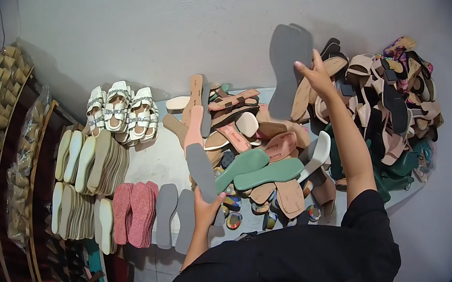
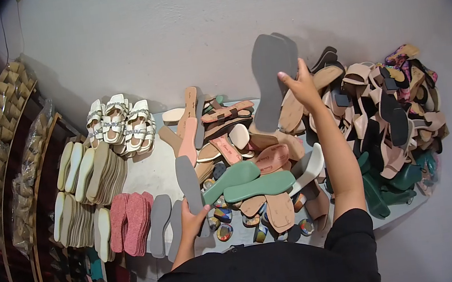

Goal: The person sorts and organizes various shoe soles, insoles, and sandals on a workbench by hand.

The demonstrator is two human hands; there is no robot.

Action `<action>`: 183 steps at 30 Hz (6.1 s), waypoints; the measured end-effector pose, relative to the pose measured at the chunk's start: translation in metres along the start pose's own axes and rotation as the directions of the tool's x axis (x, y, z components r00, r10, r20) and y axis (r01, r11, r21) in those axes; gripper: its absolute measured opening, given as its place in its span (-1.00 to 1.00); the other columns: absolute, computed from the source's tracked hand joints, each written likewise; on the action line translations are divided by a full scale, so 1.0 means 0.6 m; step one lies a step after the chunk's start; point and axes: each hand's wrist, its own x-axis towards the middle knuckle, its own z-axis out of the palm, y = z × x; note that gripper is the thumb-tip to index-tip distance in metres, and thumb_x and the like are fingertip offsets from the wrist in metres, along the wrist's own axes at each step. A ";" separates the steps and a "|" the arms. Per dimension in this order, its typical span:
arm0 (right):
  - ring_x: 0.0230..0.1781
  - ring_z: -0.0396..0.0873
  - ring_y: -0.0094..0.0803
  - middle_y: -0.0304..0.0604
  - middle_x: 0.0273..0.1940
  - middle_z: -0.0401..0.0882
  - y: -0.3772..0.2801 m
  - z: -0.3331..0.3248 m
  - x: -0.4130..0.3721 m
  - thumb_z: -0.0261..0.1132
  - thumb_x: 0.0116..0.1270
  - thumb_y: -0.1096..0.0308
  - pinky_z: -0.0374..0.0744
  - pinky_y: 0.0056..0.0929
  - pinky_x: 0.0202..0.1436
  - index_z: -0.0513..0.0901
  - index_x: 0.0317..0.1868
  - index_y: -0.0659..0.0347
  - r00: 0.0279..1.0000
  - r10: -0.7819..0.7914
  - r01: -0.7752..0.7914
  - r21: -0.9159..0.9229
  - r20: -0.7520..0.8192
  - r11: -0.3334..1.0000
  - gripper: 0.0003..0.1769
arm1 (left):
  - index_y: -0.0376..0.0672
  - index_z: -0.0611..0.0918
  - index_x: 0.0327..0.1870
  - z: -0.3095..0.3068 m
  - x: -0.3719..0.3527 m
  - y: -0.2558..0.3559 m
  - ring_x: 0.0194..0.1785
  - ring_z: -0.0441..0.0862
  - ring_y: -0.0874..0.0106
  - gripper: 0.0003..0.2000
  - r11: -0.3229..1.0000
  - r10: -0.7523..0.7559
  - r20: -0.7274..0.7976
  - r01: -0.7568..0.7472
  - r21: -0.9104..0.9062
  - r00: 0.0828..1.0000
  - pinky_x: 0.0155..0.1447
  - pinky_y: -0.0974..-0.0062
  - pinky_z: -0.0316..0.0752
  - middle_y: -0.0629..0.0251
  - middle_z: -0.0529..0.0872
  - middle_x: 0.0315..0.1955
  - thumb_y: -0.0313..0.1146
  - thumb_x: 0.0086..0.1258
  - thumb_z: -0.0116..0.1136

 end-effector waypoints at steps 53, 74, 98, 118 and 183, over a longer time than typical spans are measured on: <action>0.16 0.37 -0.27 -0.01 0.14 0.35 -0.030 0.360 -0.497 0.45 -0.02 0.39 0.34 -0.35 0.22 0.35 0.20 0.29 0.749 0.455 -0.511 -0.018 0.482 0.859 -0.26 | -0.39 0.42 0.19 -0.177 -0.153 -0.215 0.06 0.39 0.13 -0.29 0.724 0.045 -0.212 0.114 0.681 0.976 0.17 0.29 0.33 0.05 0.45 -0.05 -0.27 -0.03 0.40; 0.25 0.34 -0.23 0.03 0.22 0.36 -0.007 0.506 -0.586 0.13 0.34 0.36 0.29 -0.35 0.29 0.45 0.16 0.35 0.677 0.259 -0.392 0.041 0.689 0.919 -0.59 | -0.19 0.09 0.42 -0.144 -0.161 -0.146 0.27 0.33 0.41 -0.36 0.744 -0.254 -0.136 0.104 -0.660 0.958 0.34 0.44 0.15 0.16 0.38 0.23 -0.15 0.42 0.03; -0.21 0.48 -0.57 -0.27 -0.17 0.54 0.012 0.468 -0.602 0.16 0.21 0.46 0.41 -0.61 -0.11 0.53 -0.03 0.25 0.609 0.702 -0.748 -0.027 0.370 0.663 -0.71 | -0.30 0.25 0.29 -0.211 -0.131 -0.184 0.05 0.42 0.09 -0.18 0.671 0.096 -0.003 -0.063 0.739 0.995 0.06 0.26 0.44 0.06 0.43 -0.02 -0.24 -0.01 0.41; 0.12 0.33 0.20 0.36 0.08 0.32 0.135 0.646 -0.502 0.23 0.05 0.40 0.34 -0.10 0.20 0.26 0.15 0.58 0.747 0.402 0.010 -0.613 0.529 0.790 -0.33 | -0.38 0.21 0.31 -0.269 -0.225 -0.224 0.21 0.38 0.04 -0.22 0.806 0.024 0.061 -0.055 0.590 0.998 0.23 0.27 0.35 -0.08 0.36 0.18 -0.29 0.08 0.34; -0.18 0.50 -0.53 -0.19 -0.16 0.54 0.027 0.364 -0.572 0.09 0.21 0.57 0.48 -0.58 -0.13 0.51 -0.05 0.32 0.581 0.509 -0.730 0.129 0.636 0.671 -0.72 | -0.27 0.25 0.28 -0.151 -0.131 -0.179 0.07 0.50 0.14 -0.14 0.591 0.127 -0.222 0.106 0.800 0.967 0.09 0.26 0.38 0.04 0.56 -0.03 -0.18 -0.07 0.46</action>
